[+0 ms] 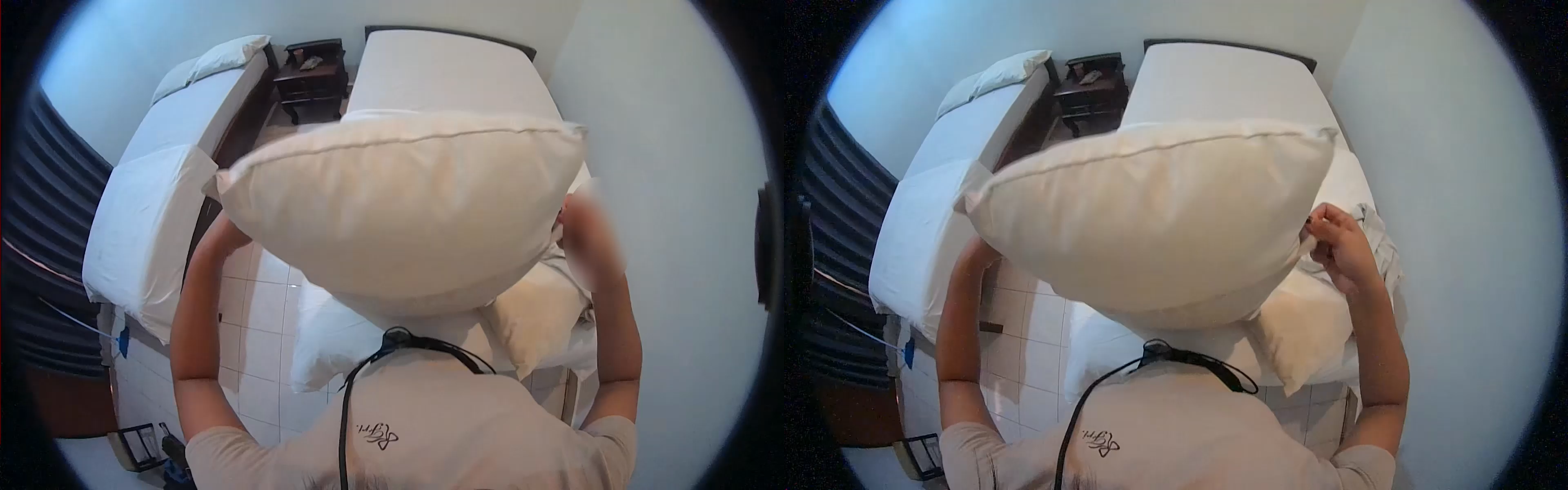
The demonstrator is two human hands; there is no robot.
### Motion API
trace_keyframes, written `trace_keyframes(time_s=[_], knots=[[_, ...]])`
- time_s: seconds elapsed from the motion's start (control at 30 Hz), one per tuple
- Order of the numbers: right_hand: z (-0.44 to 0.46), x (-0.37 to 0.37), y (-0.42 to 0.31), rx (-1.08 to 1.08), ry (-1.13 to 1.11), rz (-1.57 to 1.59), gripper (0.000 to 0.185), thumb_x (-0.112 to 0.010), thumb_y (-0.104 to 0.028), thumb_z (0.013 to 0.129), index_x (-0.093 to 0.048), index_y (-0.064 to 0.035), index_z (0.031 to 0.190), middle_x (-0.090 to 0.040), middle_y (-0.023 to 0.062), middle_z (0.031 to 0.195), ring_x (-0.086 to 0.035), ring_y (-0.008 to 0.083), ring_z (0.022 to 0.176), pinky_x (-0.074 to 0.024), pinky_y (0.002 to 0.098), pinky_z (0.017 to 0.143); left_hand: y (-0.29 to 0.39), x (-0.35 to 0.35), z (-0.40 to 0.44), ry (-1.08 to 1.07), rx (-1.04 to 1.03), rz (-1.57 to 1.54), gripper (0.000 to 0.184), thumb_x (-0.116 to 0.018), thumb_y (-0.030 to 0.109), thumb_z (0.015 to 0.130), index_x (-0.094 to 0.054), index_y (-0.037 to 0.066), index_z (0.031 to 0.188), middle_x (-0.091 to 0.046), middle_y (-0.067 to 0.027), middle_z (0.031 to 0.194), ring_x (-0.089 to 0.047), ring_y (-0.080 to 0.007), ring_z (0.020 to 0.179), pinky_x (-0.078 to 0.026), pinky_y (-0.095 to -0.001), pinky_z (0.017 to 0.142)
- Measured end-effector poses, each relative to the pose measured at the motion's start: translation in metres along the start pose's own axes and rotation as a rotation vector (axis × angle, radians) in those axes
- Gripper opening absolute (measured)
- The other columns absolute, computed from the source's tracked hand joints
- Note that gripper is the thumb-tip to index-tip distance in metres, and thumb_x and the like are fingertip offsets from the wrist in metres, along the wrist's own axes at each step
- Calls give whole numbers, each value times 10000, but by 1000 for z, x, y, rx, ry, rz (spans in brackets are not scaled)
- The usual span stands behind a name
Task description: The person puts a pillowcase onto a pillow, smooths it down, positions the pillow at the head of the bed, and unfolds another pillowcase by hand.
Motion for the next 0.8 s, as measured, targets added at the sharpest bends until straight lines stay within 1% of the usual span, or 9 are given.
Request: trace_keyframes(time_s=[0.17, 0.2, 0.3, 0.37, 0.43, 0.53, 0.7, 0.77, 0.8], knots=[[2, -21, -15, 92, 50, -11, 36, -554, -127, 909, -559, -92, 915, -593, -40, 704, -460, 32, 503, -362, 189, 469, 11, 4, -3, 55, 114, -143, 421, -741, 134, 787, -597, -10, 1156, -630, -128, 1128, -566, -213, 1048, -457, -342, 911], [13, -8, 6, -46, 23, -86, 73, -546, -139, 917, -570, -80, 953, -602, -34, 736, -478, 38, 527, -355, 193, 476, 8, 6, -3, 55, 124, -145, 421, -741, 134, 787, -597, -10, 1156, -630, -128, 1128, -566, -213, 1048, -457, -342, 911], [15, -5, -9, 68, -22, -290, 119, -541, -149, 926, -577, -67, 1004, -606, -27, 774, -489, 41, 565, -365, 199, 498, 24, 3, 4, -98, -22, 8, 445, -741, 152, 788, -586, -10, 1173, -615, -143, 1163, -562, -227, 1065, -453, -352, 918], [10, -22, -11, 126, 70, -118, 126, -546, -146, 926, -580, -66, 1018, -602, -31, 788, -484, 40, 577, -353, 195, 499, 27, 10, -2, 205, -35, -66, 466, -723, 185, 806, -567, -5, 1201, -590, -155, 1209, -554, -244, 1092, -452, -364, 923], [10, -4, -5, 172, 172, 49, 133, -551, -143, 927, -584, -65, 1031, -599, -36, 803, -479, 39, 590, -342, 191, 501, 2, -1, -1, 239, -123, 72, 476, -712, 196, 816, -555, -8, 1217, -580, -149, 1227, -549, -244, 1105, -451, -365, 929], [26, 22, 12, 48, -85, -347, 240, -551, -122, 930, -559, -42, 1156, -643, -12, 891, -570, 64, 689, -438, 213, 565, -34, 9, 9, 267, -188, 202, 489, -699, 209, 828, -541, -8, 1236, -568, -139, 1248, -545, -237, 1116, -453, -365, 933], [11, 7, -18, 201, -11, -108, 259, -576, -96, 898, -567, -21, 1146, -655, 33, 953, -596, 86, 753, -470, 237, 635, -42, 15, 26, 95, 65, -335, 499, -690, 219, 836, -529, 6, 1258, -562, -117, 1259, -551, -210, 1107, -466, -358, 925], [23, 32, -5, 132, -69, -438, 326, -596, -92, 872, -540, -5, 1181, -663, 59, 1019, -635, 121, 859, -513, 278, 732, -59, 5, 23, 5, 142, -650, 504, -686, 223, 839, -525, 11, 1267, -559, -107, 1264, -554, -200, 1103, -471, -356, 922], [16, 25, -3, 178, 34, -384, 413, -635, -66, 838, -516, -3, 1229, -639, 73, 1100, -626, 157, 932, -512, 298, 775, -64, -5, 19, -22, 165, -778, 506, -684, 225, 840, -523, 14, 1271, -558, -103, 1266, -555, -194, 1102, -473, -354, 920]])
Point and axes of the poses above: each hand's wrist, its own z-axis towards the middle knuckle, its own x-axis out of the back of the hand, y = z × x, the point moved 9 cm from there along z, towards the middle knuckle
